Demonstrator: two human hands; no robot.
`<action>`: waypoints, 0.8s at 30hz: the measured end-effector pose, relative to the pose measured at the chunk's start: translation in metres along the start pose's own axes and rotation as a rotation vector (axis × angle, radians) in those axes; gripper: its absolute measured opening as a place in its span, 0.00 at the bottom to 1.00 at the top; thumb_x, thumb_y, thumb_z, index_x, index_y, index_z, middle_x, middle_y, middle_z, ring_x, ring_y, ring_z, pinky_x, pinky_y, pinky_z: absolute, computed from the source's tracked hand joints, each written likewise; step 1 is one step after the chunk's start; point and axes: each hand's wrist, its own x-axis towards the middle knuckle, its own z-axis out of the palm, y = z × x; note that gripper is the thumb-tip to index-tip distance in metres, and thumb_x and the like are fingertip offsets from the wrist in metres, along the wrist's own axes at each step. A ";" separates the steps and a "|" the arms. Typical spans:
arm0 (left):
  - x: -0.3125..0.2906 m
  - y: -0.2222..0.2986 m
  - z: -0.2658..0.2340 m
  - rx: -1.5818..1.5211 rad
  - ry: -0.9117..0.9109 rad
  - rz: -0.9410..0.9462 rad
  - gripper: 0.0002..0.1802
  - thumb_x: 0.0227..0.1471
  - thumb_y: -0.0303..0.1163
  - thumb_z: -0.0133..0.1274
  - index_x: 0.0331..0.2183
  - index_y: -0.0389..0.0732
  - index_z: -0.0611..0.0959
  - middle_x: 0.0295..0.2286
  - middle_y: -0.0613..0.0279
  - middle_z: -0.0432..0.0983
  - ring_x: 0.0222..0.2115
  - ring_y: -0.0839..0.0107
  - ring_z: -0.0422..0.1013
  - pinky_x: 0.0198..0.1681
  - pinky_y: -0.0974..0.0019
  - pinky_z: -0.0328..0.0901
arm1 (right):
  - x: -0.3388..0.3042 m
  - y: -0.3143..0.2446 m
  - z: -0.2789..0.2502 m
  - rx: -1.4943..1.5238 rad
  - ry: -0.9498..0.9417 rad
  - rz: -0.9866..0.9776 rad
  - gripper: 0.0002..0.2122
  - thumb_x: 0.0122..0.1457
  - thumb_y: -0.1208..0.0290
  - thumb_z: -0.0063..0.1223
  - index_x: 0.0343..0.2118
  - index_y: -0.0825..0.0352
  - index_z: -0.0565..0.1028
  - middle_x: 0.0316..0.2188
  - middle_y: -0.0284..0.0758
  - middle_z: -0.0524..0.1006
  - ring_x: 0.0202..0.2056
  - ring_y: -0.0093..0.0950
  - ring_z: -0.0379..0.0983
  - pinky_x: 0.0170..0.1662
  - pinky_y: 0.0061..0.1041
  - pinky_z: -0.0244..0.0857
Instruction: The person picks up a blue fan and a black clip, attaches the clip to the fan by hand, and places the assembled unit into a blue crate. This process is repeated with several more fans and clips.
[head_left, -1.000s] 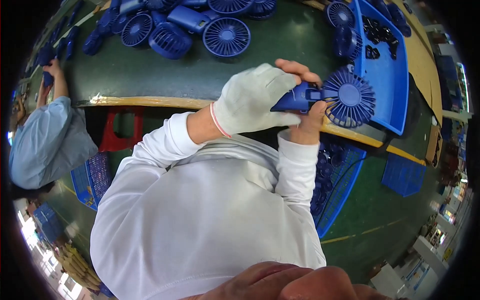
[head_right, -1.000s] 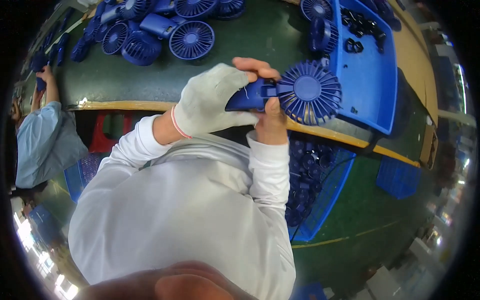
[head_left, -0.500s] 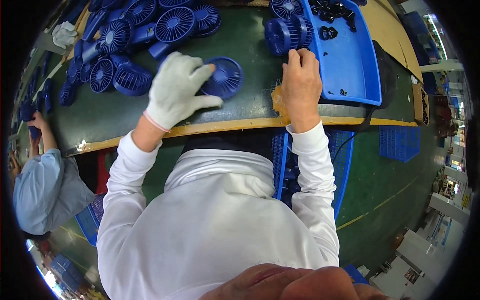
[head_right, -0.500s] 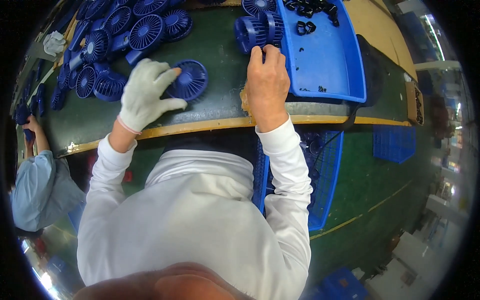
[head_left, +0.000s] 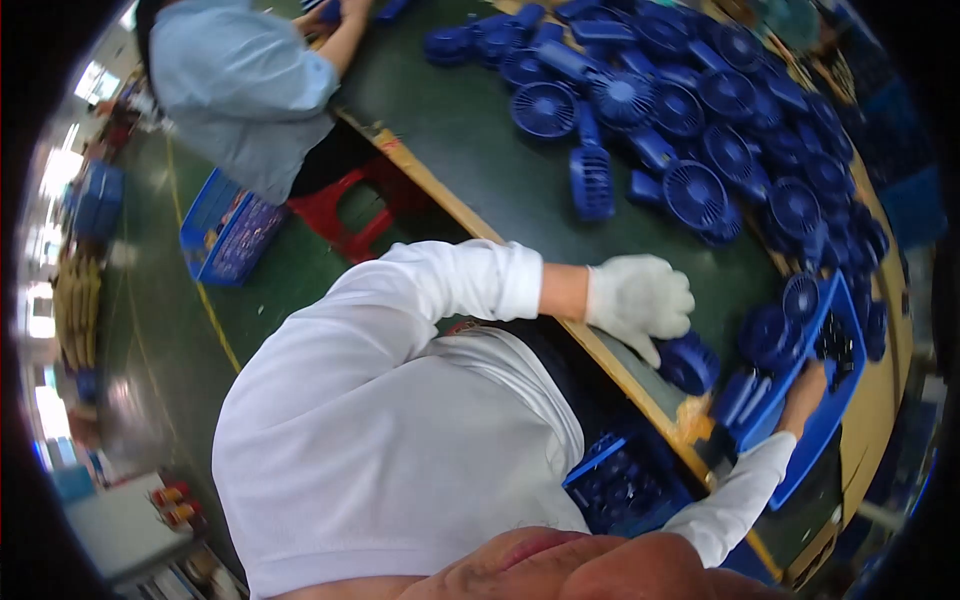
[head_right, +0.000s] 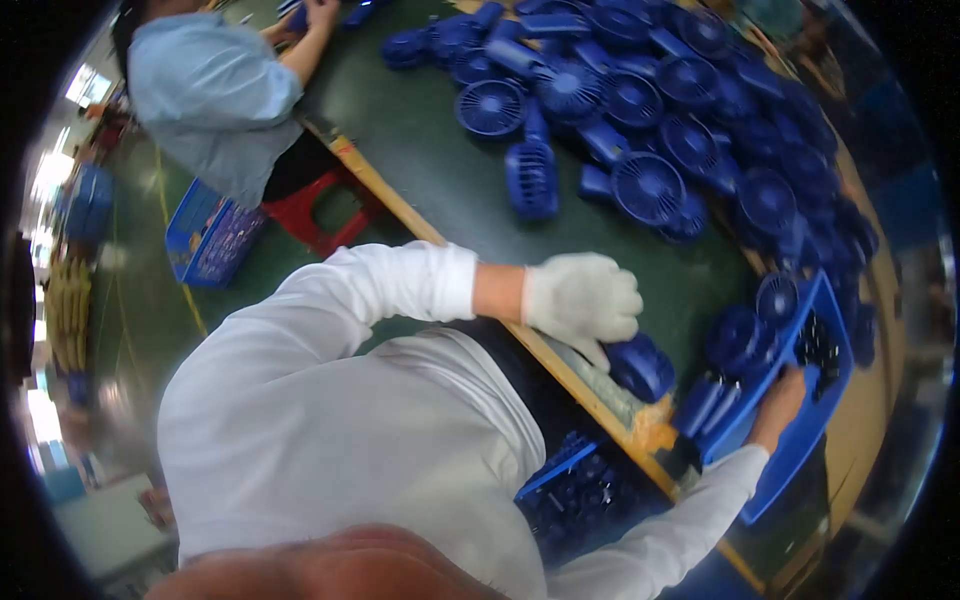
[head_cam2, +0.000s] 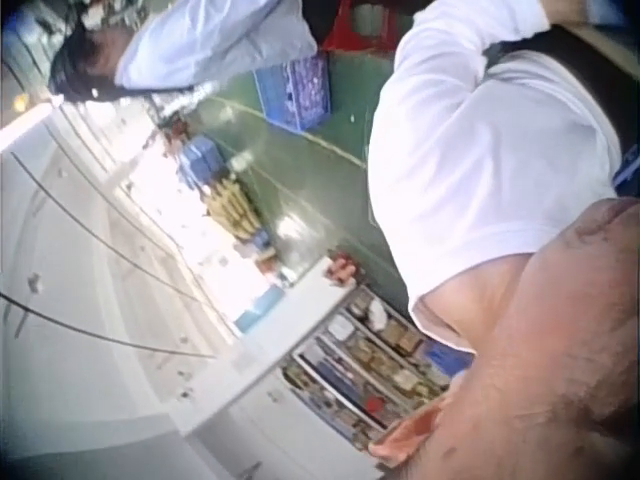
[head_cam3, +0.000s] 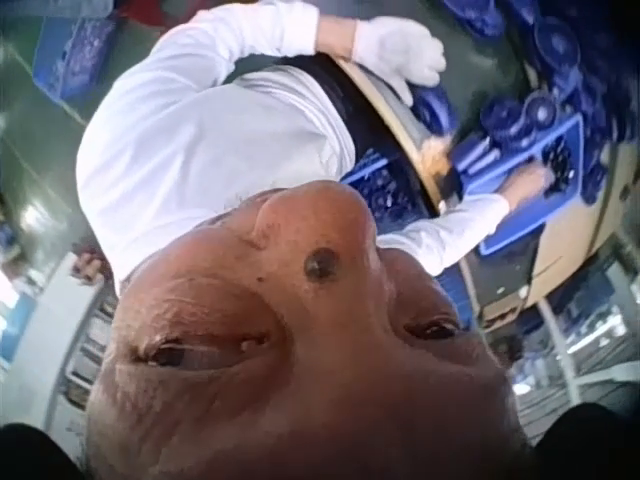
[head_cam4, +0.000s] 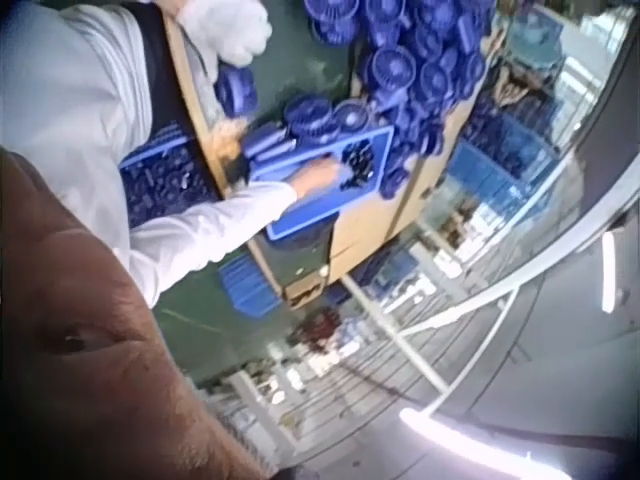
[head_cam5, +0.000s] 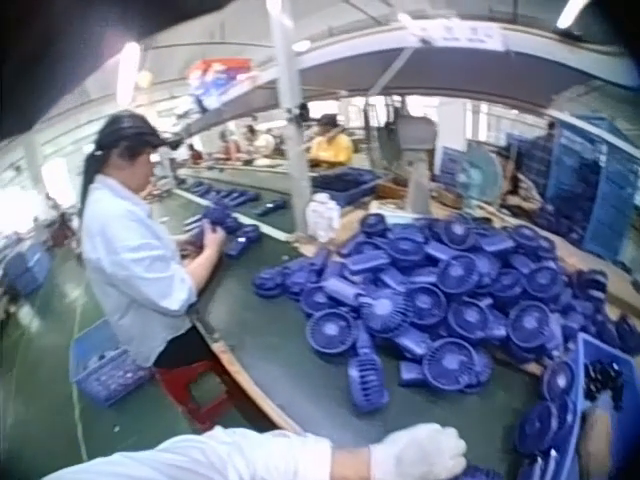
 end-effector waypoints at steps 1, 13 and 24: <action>-0.003 0.003 0.001 0.033 0.027 -0.055 0.25 0.37 0.59 0.58 0.24 0.47 0.78 0.27 0.66 0.71 0.32 0.65 0.70 0.31 0.62 0.65 | 0.009 -0.023 -0.007 -0.033 0.003 0.033 0.09 0.53 0.71 0.54 0.35 0.68 0.79 0.34 0.49 0.78 0.38 0.49 0.74 0.42 0.44 0.68; -0.008 0.007 -0.013 -0.147 -0.250 -0.317 0.28 0.43 0.62 0.53 0.24 0.45 0.81 0.25 0.56 0.77 0.28 0.55 0.76 0.25 0.55 0.69 | -0.081 -0.107 -0.118 1.122 0.460 0.335 0.14 0.58 0.79 0.57 0.47 0.74 0.74 0.32 0.34 0.79 0.26 0.19 0.71 0.31 0.17 0.65; -0.010 0.014 -0.010 -1.253 0.332 -0.845 0.18 0.54 0.38 0.51 0.37 0.32 0.82 0.34 0.61 0.79 0.36 0.75 0.73 0.43 0.71 0.66 | -0.158 -0.311 -0.122 1.681 0.486 0.233 0.09 0.53 0.88 0.55 0.39 0.79 0.76 0.38 0.42 0.76 0.35 0.31 0.78 0.35 0.25 0.74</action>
